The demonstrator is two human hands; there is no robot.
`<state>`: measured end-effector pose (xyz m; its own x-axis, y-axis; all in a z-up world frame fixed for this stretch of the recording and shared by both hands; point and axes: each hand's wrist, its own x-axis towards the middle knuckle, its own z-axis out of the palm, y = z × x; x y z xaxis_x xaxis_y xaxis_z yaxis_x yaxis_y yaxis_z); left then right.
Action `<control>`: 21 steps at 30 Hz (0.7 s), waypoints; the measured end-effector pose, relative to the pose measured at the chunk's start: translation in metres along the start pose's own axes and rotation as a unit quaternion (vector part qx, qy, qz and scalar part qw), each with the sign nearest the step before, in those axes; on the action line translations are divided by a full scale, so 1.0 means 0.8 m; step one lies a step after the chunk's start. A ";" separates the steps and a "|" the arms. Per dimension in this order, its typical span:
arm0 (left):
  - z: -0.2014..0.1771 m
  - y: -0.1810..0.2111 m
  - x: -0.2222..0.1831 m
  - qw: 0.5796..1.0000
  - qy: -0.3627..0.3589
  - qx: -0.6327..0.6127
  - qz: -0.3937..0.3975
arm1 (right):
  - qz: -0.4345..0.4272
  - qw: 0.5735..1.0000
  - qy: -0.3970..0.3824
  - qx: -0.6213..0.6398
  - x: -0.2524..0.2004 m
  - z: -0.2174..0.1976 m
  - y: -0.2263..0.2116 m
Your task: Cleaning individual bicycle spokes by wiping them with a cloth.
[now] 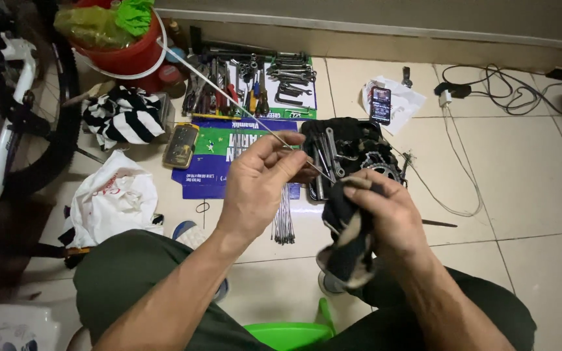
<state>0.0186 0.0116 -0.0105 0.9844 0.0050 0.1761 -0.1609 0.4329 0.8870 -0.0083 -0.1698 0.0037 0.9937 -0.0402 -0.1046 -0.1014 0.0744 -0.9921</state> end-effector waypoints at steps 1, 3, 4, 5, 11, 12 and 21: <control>-0.001 0.000 0.000 1.000 0.001 0.000 0.000 | 0.000 1.000 -0.001 -0.001 0.003 -0.005 0.005; -0.002 0.000 -0.001 1.000 -0.009 -0.005 -0.001 | 0.056 0.994 0.000 0.091 0.008 -0.014 0.016; -0.001 -0.002 -0.001 1.000 -0.008 -0.005 0.000 | 0.056 0.994 -0.002 0.090 0.003 -0.012 0.010; 0.001 -0.003 0.000 1.000 -0.001 -0.018 -0.002 | 0.033 0.998 -0.012 0.052 -0.002 -0.009 0.004; 0.002 -0.012 0.001 0.999 0.028 -0.018 0.008 | -0.159 0.953 -0.042 -0.256 -0.002 -0.020 0.015; 0.002 -0.013 0.002 0.999 0.034 -0.009 0.013 | -0.236 0.885 -0.001 -0.402 0.001 -0.026 0.023; 0.008 -0.014 -0.009 0.999 -0.005 0.049 -0.003 | -0.433 0.824 -0.005 -0.366 0.006 -0.019 0.031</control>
<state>0.0130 0.0010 -0.0192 0.9846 -0.0063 0.1745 -0.1618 0.3431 0.9253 -0.0070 -0.1830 -0.0221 0.7087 0.2450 0.6616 0.6473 -0.5989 -0.4716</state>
